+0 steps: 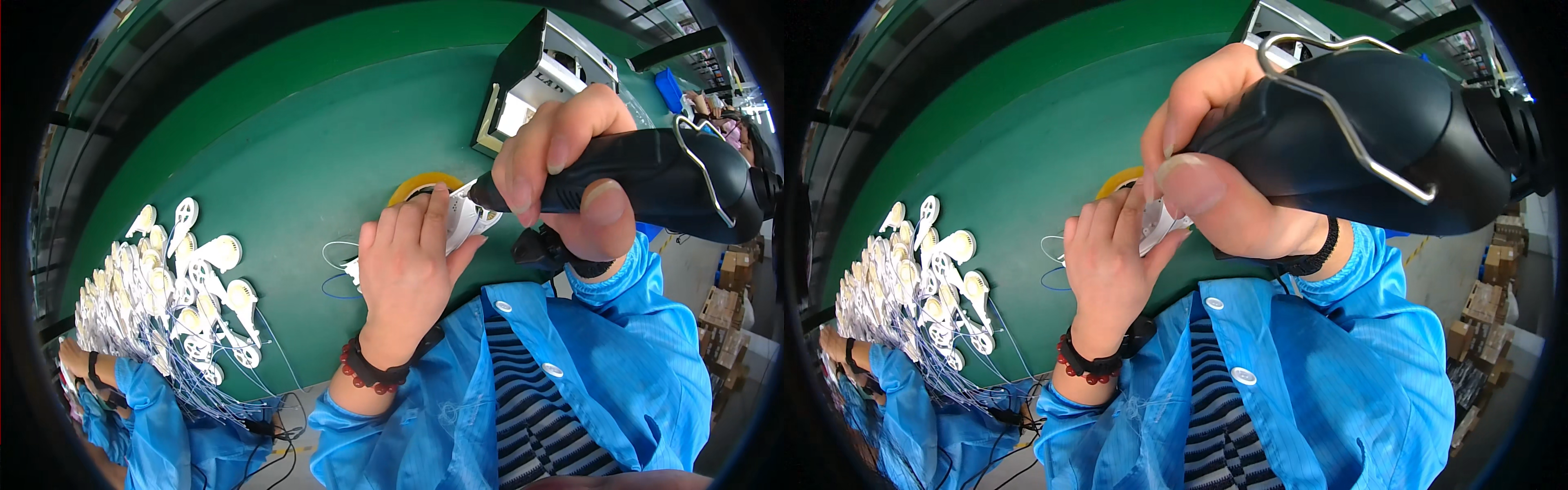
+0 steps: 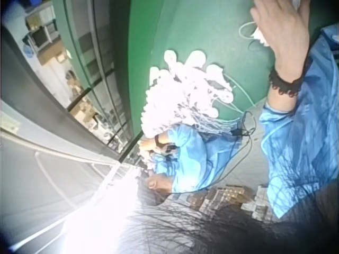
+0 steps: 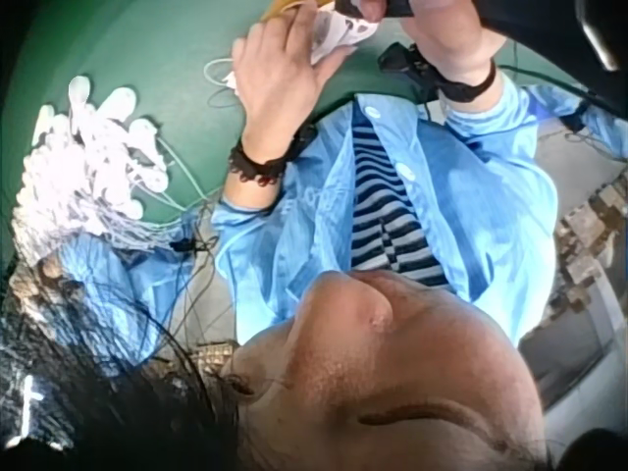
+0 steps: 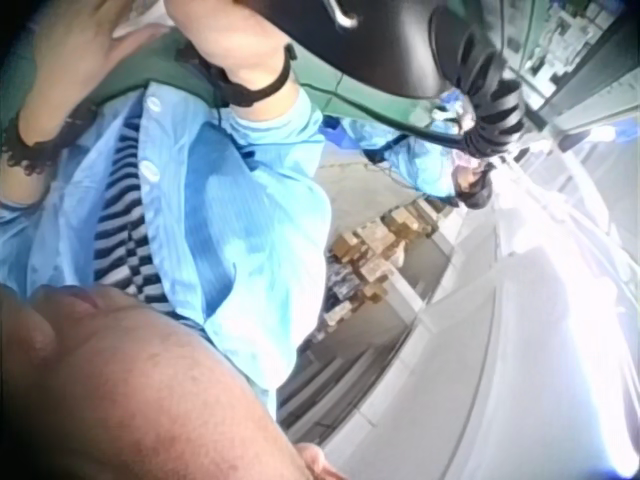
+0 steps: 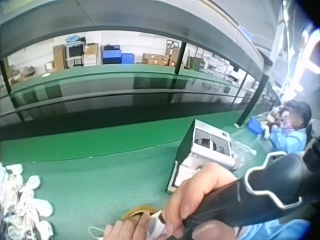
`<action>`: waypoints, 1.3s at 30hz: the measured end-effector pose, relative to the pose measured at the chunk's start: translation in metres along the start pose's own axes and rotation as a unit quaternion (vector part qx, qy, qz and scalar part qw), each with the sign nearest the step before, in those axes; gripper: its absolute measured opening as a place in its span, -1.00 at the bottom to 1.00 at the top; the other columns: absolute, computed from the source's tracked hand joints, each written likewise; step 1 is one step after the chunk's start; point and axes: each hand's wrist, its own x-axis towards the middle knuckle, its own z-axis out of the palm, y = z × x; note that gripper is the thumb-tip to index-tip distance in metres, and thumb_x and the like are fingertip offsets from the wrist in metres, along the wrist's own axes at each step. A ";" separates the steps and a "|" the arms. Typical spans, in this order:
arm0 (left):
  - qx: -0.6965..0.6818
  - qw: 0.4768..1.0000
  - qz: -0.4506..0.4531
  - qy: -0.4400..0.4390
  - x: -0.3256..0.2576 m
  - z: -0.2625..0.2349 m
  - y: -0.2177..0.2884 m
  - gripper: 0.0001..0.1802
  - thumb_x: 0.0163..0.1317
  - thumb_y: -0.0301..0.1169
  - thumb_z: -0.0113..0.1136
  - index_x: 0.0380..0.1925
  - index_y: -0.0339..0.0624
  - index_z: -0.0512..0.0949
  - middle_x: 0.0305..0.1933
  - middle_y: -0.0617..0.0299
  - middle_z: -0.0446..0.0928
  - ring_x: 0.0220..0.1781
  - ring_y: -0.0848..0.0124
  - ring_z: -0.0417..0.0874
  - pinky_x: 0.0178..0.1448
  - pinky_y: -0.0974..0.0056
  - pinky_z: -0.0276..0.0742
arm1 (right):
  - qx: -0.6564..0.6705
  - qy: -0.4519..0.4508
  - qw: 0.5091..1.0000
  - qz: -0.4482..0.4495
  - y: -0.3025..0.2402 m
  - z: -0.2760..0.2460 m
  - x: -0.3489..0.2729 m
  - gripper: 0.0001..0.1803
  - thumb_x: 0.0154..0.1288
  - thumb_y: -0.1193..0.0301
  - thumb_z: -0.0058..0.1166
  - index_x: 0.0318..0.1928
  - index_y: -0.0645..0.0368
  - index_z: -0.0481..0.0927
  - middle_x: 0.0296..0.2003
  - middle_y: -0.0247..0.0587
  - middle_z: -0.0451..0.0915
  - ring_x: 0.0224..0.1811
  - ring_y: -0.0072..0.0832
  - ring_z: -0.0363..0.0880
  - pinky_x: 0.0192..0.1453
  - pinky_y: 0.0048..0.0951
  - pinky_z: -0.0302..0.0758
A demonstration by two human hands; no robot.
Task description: The worker uses an electric screwdriver to assemble small electronic components at a factory workbench.
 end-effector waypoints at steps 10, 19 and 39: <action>0.023 0.999 0.001 -0.034 -0.001 -0.002 0.000 -0.30 -0.07 -0.11 0.47 0.07 -0.24 0.57 -0.14 0.23 0.57 -0.14 0.30 0.55 -0.14 0.22 0.32 | -0.127 -0.071 0.989 -0.030 -0.004 -0.006 0.014 -0.56 0.31 0.13 0.28 -0.17 0.15 0.35 -0.43 -0.14 0.57 -0.54 -0.57 0.49 -0.37 -0.52 0.47; 0.011 1.000 0.004 -0.001 -0.001 -0.001 0.003 -0.32 -0.06 -0.11 0.48 0.07 -0.21 0.57 -0.14 0.25 0.58 -0.15 0.31 0.55 -0.14 0.21 0.32 | -0.226 -0.106 0.967 0.050 -0.002 -0.005 0.011 -0.60 0.30 0.24 0.29 -0.15 0.17 0.34 -0.42 -0.13 0.59 -0.51 -0.65 0.51 -0.42 -0.62 0.47; 0.035 0.999 0.006 -0.004 0.001 0.004 0.007 -0.27 -0.10 -0.05 0.51 0.07 -0.19 0.58 -0.11 0.23 0.58 -0.19 0.26 0.55 -0.17 0.19 0.32 | -0.113 0.122 0.981 -0.102 -0.003 -0.091 -0.018 -0.76 0.44 0.27 0.01 -0.14 0.20 0.38 -0.43 -0.09 0.57 -0.55 -0.51 0.48 -0.37 -0.42 0.50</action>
